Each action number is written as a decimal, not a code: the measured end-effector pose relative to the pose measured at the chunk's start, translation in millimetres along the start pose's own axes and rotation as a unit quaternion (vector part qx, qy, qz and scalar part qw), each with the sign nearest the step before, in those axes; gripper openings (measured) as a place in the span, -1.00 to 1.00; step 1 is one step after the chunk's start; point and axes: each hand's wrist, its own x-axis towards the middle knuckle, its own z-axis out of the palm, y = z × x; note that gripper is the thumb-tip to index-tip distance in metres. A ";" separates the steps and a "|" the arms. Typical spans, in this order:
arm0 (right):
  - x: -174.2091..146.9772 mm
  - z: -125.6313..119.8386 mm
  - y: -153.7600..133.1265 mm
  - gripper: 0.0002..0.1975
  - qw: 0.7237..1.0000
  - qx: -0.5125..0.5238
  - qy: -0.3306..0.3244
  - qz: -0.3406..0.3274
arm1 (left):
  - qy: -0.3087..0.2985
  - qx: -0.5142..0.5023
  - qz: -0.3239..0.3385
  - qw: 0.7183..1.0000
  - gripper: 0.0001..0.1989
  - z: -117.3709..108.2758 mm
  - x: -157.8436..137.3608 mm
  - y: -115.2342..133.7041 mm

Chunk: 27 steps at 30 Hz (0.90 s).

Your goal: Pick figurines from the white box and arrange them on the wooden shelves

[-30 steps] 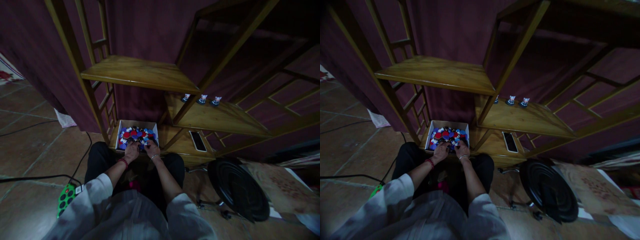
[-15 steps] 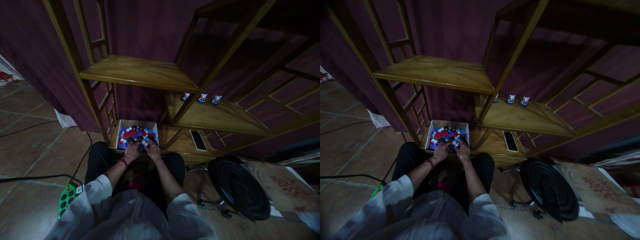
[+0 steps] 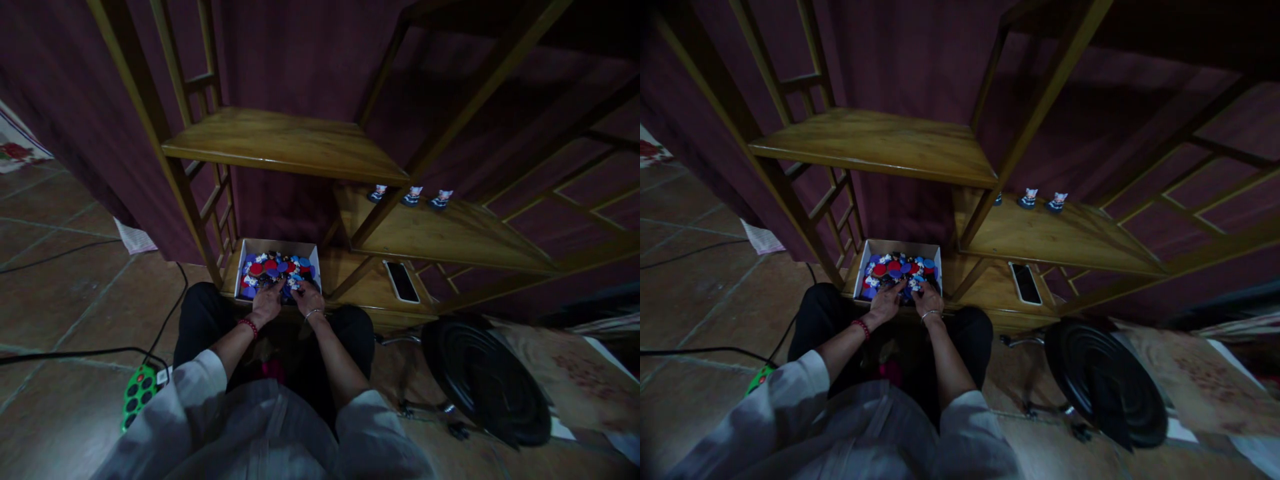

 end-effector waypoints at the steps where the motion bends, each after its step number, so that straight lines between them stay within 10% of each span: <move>1: 0.1 0.3 0.1 -0.72 1.000 0.002 0.000 0.001 | -0.001 -0.001 0.002 1.000 -0.44 1.2 0.4 -0.9; 27: 8.7 0.3 2.8 -0.79 0.991 0.132 0.010 0.032 | -0.015 -0.030 0.000 0.999 -0.45 -1.3 -1.5 -1.2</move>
